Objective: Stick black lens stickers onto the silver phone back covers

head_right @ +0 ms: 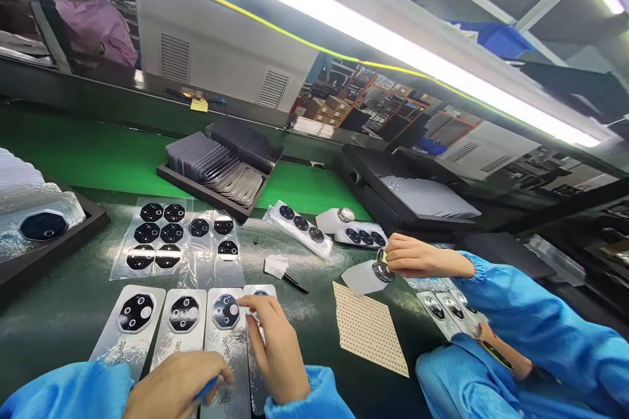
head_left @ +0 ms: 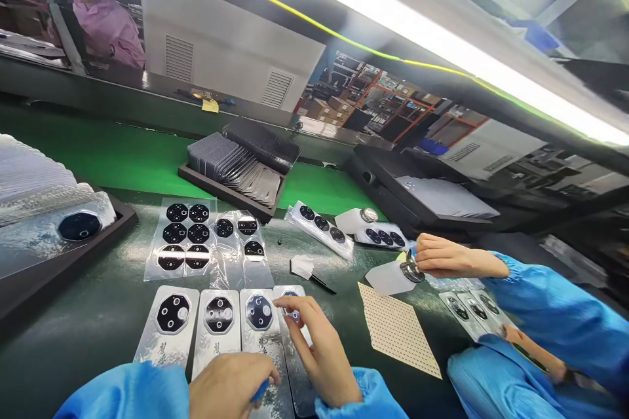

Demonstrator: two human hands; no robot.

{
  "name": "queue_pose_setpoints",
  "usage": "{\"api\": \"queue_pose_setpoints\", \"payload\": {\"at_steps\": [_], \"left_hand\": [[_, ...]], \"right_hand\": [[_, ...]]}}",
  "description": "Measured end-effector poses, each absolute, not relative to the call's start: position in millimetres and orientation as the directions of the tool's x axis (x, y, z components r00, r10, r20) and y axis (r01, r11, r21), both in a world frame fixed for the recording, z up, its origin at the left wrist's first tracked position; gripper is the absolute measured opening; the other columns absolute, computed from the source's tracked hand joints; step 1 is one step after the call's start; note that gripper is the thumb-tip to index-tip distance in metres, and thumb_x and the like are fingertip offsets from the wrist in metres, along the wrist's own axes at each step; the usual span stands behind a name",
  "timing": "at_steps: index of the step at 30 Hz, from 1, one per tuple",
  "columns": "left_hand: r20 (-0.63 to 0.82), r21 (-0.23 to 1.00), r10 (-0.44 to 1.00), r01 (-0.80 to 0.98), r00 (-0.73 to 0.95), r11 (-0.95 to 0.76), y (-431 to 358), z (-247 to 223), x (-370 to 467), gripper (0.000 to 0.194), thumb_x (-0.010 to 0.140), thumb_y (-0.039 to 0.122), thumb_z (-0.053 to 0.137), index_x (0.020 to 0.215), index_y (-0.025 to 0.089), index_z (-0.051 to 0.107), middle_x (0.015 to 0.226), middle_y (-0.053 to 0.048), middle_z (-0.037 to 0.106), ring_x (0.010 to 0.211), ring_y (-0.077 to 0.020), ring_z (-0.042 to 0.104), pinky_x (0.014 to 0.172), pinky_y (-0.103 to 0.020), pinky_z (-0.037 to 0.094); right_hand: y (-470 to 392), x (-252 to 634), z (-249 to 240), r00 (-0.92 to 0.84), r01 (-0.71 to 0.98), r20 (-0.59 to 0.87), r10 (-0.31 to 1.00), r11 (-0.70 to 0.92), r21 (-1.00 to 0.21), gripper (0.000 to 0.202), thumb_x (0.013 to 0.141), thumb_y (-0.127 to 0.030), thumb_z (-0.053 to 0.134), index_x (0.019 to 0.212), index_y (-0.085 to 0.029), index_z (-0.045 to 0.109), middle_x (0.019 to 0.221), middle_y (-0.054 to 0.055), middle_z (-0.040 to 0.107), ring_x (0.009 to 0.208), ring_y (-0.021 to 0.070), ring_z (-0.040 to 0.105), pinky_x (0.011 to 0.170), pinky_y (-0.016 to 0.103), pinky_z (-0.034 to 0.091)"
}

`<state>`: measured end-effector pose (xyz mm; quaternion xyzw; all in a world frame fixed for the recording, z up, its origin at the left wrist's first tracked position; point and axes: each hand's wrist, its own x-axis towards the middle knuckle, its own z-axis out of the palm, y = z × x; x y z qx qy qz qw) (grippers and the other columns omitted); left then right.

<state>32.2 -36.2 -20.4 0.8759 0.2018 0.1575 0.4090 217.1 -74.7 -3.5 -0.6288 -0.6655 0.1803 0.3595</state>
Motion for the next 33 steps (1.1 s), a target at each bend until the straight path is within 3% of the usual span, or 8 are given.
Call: {"api": "queue_pose_setpoints", "payload": {"at_steps": [2,4,7,12,18,20,26,33], "left_hand": [[0.353,0.504,0.372,0.161,0.859,-0.849,-34.2,-30.3,36.3,0.020,0.094,0.016,0.042,0.101,0.017,0.060,0.096,-0.003,0.070,0.090,-0.0164,0.065,0.083,-0.025,0.049],[0.469,0.276,0.255,0.133,0.845,-0.952,-31.9,-39.0,40.2,0.021,0.094,0.014,0.042,0.105,0.012,0.060,0.113,-0.008,0.069,0.109,-0.0180,0.061,0.098,-0.029,0.044],[0.463,0.145,0.210,0.160,0.861,-0.976,-30.0,-47.7,43.5,0.022,0.096,0.016,0.042,0.104,0.011,0.061,0.118,-0.009,0.067,0.115,-0.0183,0.059,0.105,-0.032,0.039],[0.475,0.100,0.218,0.194,0.853,-0.976,-31.8,-56.1,46.0,0.022,0.096,0.017,0.043,0.101,0.011,0.063,0.116,-0.008,0.069,0.114,-0.0177,0.059,0.104,-0.032,0.039],[0.553,0.077,0.225,0.219,0.802,-0.973,-32.3,-58.1,48.3,0.024,0.098,0.021,0.041,0.097,0.015,0.064,0.112,-0.003,0.071,0.110,-0.0145,0.061,0.104,-0.031,0.037],[0.553,0.069,0.221,0.220,0.803,-0.973,-31.9,-57.7,48.1,0.025,0.098,0.021,0.041,0.097,0.015,0.064,0.112,-0.002,0.071,0.110,-0.0142,0.061,0.103,-0.031,0.037],[0.528,0.049,0.213,0.221,0.822,-0.974,-31.2,-56.9,45.7,0.025,0.098,0.020,0.041,0.101,0.014,0.065,0.115,-0.003,0.070,0.112,-0.0153,0.060,0.103,-0.032,0.038],[0.502,0.042,0.186,0.191,0.844,-0.981,-30.2,-54.3,44.6,0.026,0.097,0.021,0.040,0.102,0.014,0.065,0.115,-0.003,0.070,0.111,-0.0160,0.060,0.102,-0.033,0.038]], "right_hand": [[-65.1,224.4,-14.2,-0.013,0.789,0.274,0.962,0.178,-0.587,0.038,0.085,-0.003,0.037,0.110,-0.023,0.059,0.100,0.007,0.062,0.092,0.0185,0.061,0.078,0.029,0.051],[-59.8,225.2,-24.1,-0.078,0.846,0.279,0.957,0.211,-0.489,0.045,0.079,0.002,0.037,0.108,-0.023,0.060,0.100,0.007,0.063,0.091,0.0192,0.061,0.078,0.030,0.051],[-57.3,220.5,-31.1,-0.140,0.886,0.300,0.944,0.254,-0.387,0.050,0.073,0.006,0.039,0.110,-0.022,0.058,0.098,0.006,0.065,0.092,0.0199,0.061,0.076,0.031,0.050],[-56.2,215.1,-32.0,-0.207,0.898,0.361,0.910,0.323,-0.300,0.050,0.076,0.006,0.039,0.114,-0.023,0.054,0.103,0.004,0.069,0.095,0.0209,0.060,0.077,0.032,0.046],[-62.9,216.6,-34.1,-0.132,0.945,0.361,0.923,0.227,-0.236,0.036,0.086,0.000,0.040,0.111,-0.023,0.054,0.094,0.003,0.070,0.091,0.0229,0.060,0.076,0.035,0.041],[-62.1,218.1,-31.6,-0.085,0.940,0.328,0.941,0.185,-0.287,0.028,0.089,-0.006,0.044,0.108,-0.023,0.056,0.091,0.004,0.068,0.087,0.0223,0.059,0.074,0.035,0.042],[-35.5,223.8,-32.2,-0.031,0.760,0.172,0.985,0.135,-0.635,0.015,0.087,-0.008,0.047,0.094,-0.021,0.054,0.087,0.003,0.060,0.082,0.0175,0.056,0.072,0.028,0.045],[-19.2,227.6,-40.5,-0.120,0.705,0.092,0.988,0.150,-0.693,0.017,0.088,-0.006,0.045,0.093,-0.021,0.049,0.085,0.001,0.055,0.078,0.0155,0.053,0.069,0.026,0.043]]}}
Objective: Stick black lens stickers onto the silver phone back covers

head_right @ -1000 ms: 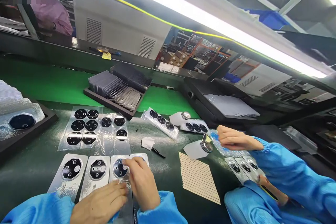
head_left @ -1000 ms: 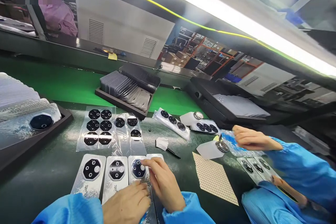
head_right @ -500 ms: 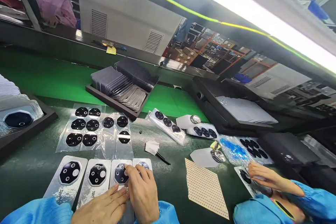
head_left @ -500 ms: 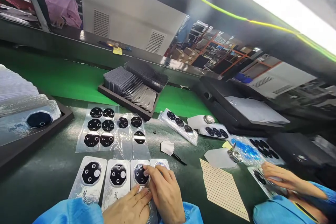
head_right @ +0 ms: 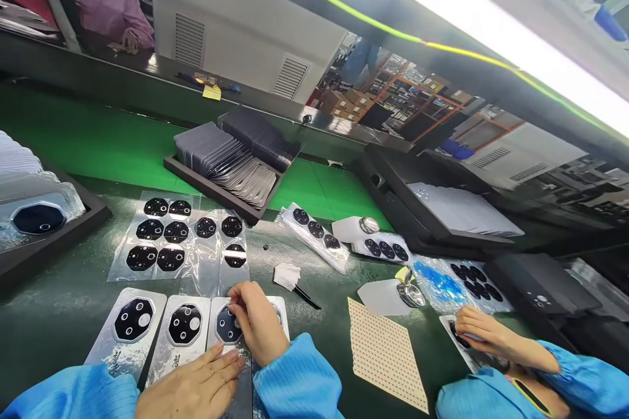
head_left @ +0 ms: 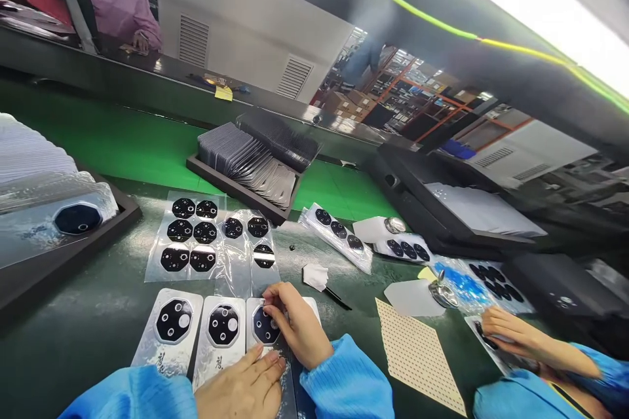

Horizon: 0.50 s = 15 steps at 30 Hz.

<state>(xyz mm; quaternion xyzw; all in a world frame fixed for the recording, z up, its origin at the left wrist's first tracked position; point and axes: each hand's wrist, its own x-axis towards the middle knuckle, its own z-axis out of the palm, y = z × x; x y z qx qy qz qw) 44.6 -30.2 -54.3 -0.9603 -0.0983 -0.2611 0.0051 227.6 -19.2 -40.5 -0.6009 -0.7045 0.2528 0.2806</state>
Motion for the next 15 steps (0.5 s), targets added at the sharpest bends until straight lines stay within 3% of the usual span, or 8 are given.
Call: {"api": "queue_pose_setpoints", "payload": {"at_steps": [9,15], "left_hand": [[0.518,0.053,0.196,0.197,0.833,-0.979,-30.1,-48.7,41.8,0.028,0.098,0.019,0.037,0.103,0.013,0.063,0.115,-0.003,0.070,0.111,-0.0156,0.060,0.103,-0.033,0.036],[0.522,0.050,0.195,0.199,0.831,-0.979,-29.3,-46.8,42.8,0.031,0.099,0.017,0.033,0.103,0.012,0.063,0.114,-0.003,0.070,0.109,-0.0153,0.062,0.102,-0.033,0.038]], "right_hand": [[-9.9,233.1,-40.0,-0.288,0.704,0.150,0.946,0.315,-0.636,0.018,0.087,-0.004,0.041,0.088,-0.022,0.045,0.085,0.003,0.054,0.078,0.0176,0.049,0.068,0.028,0.042],[-20.8,233.7,-43.7,-0.269,0.713,0.185,0.945,0.325,-0.621,0.021,0.085,-0.002,0.040,0.087,-0.022,0.045,0.082,0.002,0.054,0.076,0.0176,0.049,0.066,0.028,0.042]]}}
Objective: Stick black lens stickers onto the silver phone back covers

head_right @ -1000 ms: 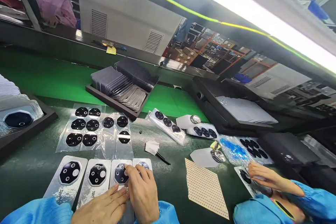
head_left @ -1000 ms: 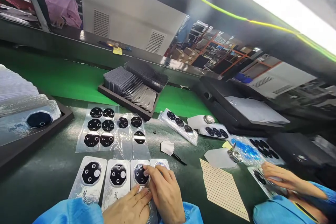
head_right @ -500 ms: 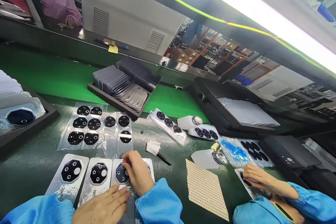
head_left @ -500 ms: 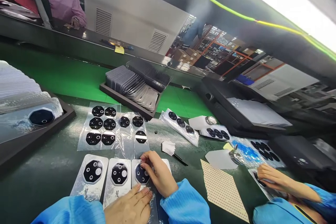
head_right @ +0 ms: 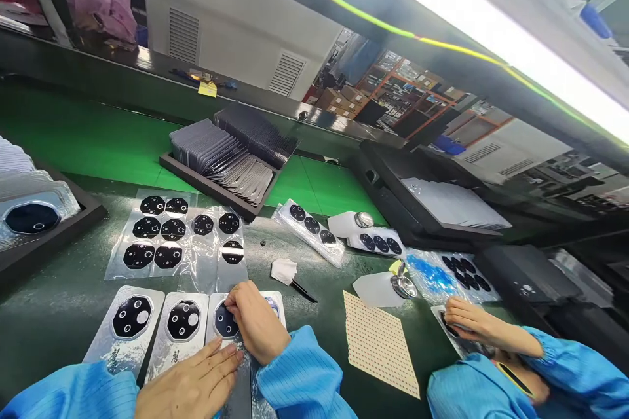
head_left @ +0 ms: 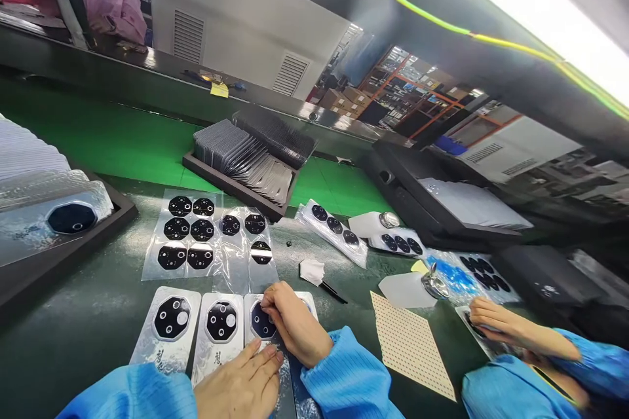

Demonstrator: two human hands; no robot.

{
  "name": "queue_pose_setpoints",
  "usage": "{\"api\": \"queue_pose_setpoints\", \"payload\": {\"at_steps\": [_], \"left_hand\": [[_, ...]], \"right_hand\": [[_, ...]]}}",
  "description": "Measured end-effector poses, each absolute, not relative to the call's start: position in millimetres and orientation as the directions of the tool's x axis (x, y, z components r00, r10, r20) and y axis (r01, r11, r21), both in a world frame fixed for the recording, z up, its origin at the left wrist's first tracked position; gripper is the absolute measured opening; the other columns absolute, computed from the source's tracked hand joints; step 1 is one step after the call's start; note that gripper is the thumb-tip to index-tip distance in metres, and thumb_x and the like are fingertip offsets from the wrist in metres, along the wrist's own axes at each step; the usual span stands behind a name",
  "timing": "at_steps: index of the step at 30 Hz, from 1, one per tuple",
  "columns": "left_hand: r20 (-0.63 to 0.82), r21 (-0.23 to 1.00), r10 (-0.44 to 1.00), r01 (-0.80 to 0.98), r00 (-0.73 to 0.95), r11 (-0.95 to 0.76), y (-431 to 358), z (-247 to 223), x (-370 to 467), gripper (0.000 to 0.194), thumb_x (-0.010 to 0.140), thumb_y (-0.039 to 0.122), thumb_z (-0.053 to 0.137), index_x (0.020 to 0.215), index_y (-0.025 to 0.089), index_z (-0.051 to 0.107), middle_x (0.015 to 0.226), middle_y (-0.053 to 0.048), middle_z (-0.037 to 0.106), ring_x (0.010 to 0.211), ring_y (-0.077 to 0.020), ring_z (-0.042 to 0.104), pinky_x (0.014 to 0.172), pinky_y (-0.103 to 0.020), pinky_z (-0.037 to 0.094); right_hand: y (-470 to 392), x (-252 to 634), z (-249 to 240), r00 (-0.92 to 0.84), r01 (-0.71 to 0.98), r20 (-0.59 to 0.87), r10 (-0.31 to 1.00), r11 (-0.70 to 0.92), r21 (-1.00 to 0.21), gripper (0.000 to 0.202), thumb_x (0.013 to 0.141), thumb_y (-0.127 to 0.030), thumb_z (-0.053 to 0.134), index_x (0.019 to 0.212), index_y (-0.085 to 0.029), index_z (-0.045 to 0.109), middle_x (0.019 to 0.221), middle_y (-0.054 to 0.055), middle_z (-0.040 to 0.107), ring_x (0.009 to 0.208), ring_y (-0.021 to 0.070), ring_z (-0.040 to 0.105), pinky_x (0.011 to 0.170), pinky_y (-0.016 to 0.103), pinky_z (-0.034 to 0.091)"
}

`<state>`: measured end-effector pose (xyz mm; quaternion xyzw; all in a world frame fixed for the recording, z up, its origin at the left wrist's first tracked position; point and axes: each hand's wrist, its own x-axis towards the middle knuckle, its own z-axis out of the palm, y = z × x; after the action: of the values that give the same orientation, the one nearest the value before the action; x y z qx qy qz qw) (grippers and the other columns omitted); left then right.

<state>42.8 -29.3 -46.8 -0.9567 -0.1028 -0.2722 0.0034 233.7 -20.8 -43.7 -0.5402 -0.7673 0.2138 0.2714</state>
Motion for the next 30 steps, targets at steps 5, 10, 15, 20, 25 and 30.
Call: {"api": "queue_pose_setpoints", "payload": {"at_steps": [5,10,15,20,25,30], "left_hand": [[0.473,0.068,0.197,0.187,0.859,-0.980,-31.4,-50.0,42.6,0.030,0.098,0.017,0.034,0.106,0.011,0.062,0.117,-0.006,0.069,0.112,-0.0174,0.060,0.102,-0.034,0.037],[0.418,0.074,0.171,0.154,0.892,-0.985,-31.8,-51.4,41.5,0.029,0.097,0.018,0.038,0.112,0.009,0.061,0.121,-0.008,0.067,0.114,-0.0197,0.059,0.104,-0.036,0.035],[0.431,0.072,0.171,0.155,0.886,-0.985,-32.3,-54.1,41.0,0.029,0.097,0.017,0.038,0.111,0.009,0.062,0.121,-0.009,0.067,0.114,-0.0199,0.059,0.105,-0.036,0.033],[0.433,0.068,0.174,0.161,0.885,-0.985,-32.1,-52.1,40.4,0.028,0.096,0.017,0.039,0.110,0.009,0.062,0.122,-0.008,0.066,0.116,-0.0200,0.058,0.106,-0.036,0.032],[0.452,0.069,0.187,0.175,0.872,-0.982,-30.9,-49.5,40.9,0.028,0.098,0.018,0.038,0.108,0.010,0.062,0.120,-0.007,0.067,0.114,-0.0189,0.059,0.106,-0.035,0.033],[0.437,0.071,0.185,0.171,0.880,-0.983,-30.8,-48.8,40.8,0.028,0.098,0.019,0.038,0.110,0.010,0.062,0.121,-0.007,0.067,0.115,-0.0196,0.059,0.104,-0.035,0.034]], "right_hand": [[-24.4,237.1,-40.5,-0.157,0.719,0.170,0.973,0.231,-0.656,0.018,0.088,-0.005,0.043,0.095,-0.021,0.045,0.088,0.003,0.053,0.080,0.0166,0.051,0.070,0.028,0.045],[-17.5,235.9,-39.5,-0.182,0.712,0.101,0.978,0.202,-0.673,0.018,0.087,-0.006,0.049,0.095,-0.022,0.047,0.085,0.001,0.056,0.074,0.0142,0.053,0.065,0.025,0.045],[-11.1,234.8,-38.3,-0.222,0.742,0.091,0.971,0.229,-0.630,0.014,0.089,-0.008,0.047,0.092,-0.022,0.047,0.082,0.000,0.054,0.073,0.0148,0.052,0.064,0.026,0.044],[-7.9,234.1,-39.7,-0.280,0.774,0.101,0.955,0.286,-0.565,0.011,0.092,-0.011,0.042,0.090,-0.022,0.044,0.083,0.001,0.051,0.071,0.0154,0.047,0.063,0.027,0.041],[-9.6,232.7,-45.0,-0.313,0.794,0.140,0.939,0.340,-0.505,0.016,0.091,-0.008,0.037,0.087,-0.022,0.044,0.082,0.002,0.049,0.070,0.0166,0.043,0.061,0.028,0.037],[-18.6,232.3,-45.0,-0.370,0.775,0.178,0.912,0.408,-0.483,0.021,0.088,-0.003,0.034,0.090,-0.021,0.044,0.085,0.003,0.051,0.074,0.0169,0.046,0.065,0.028,0.040]]}}
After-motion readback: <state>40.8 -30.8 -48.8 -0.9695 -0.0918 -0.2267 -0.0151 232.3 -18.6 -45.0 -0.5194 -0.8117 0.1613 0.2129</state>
